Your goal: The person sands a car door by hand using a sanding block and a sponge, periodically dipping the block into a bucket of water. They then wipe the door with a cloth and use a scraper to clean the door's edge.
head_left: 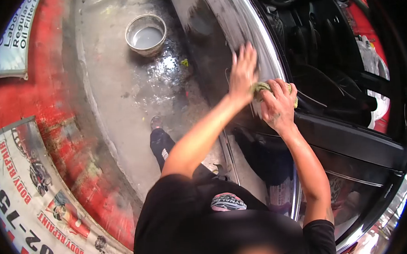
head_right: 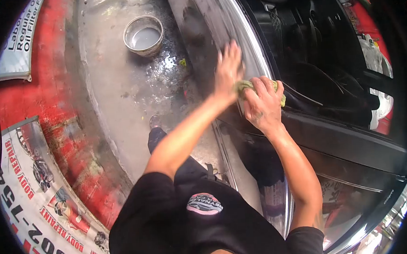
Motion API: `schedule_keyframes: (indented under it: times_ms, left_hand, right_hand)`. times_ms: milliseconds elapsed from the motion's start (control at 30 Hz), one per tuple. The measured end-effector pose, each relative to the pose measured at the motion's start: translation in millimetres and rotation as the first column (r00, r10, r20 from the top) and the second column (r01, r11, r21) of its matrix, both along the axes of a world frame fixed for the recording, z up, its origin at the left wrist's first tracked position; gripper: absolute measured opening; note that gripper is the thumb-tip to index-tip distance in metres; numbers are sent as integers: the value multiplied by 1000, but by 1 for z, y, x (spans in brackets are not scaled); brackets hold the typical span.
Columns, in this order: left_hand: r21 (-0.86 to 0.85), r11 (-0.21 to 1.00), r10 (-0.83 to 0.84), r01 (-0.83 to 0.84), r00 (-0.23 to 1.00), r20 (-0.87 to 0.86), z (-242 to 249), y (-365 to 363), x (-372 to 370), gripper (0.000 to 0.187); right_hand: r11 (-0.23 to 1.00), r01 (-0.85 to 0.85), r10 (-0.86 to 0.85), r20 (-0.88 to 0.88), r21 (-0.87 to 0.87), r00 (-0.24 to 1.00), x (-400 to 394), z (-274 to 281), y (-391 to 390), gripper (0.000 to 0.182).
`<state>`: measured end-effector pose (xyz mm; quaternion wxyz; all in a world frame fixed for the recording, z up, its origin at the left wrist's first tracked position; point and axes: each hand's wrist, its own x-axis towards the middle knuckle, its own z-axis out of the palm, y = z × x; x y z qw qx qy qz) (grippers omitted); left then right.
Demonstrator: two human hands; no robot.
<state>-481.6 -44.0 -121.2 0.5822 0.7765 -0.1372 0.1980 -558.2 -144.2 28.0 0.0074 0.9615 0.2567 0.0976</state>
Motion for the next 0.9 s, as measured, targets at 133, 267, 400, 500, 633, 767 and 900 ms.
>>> schedule_keyframes:
  times_ms: [133, 267, 400, 500, 633, 767, 900]
  left_hand:
    - [107, 991, -87, 80, 995, 58, -6, 23, 28, 70]
    - [78, 988, 143, -133, 979, -143, 5, 36, 154, 55]
    - [205, 976, 81, -78, 997, -8, 1, 8, 36, 70]
    - [63, 995, -71, 71, 997, -10, -5, -1, -32, 71]
    - [18, 995, 98, -97, 992, -78, -3, 30, 94, 55]
    - [74, 989, 135, -129, 988, -80, 7, 24, 87, 58]
    - [88, 995, -46, 49, 998, -32, -1, 12, -21, 67]
  right_hand:
    - [999, -8, 8, -6, -32, 1000, 4, -1, -2, 27]
    - [999, -20, 21, 27, -39, 999, 5, 3, 1, 24]
    - [1000, -13, 13, 11, -11, 1000, 2, 0, 0, 23]
    - [1000, 13, -13, 8, -26, 1000, 4, -2, -2, 23]
    - [999, 2, -2, 2, -37, 1000, -1, -2, 0, 22]
    - [999, -3, 4, 20, -33, 1000, -1, 1, 1, 21]
    - [1000, 4, -3, 12, -29, 1000, 1, 1, 2, 22]
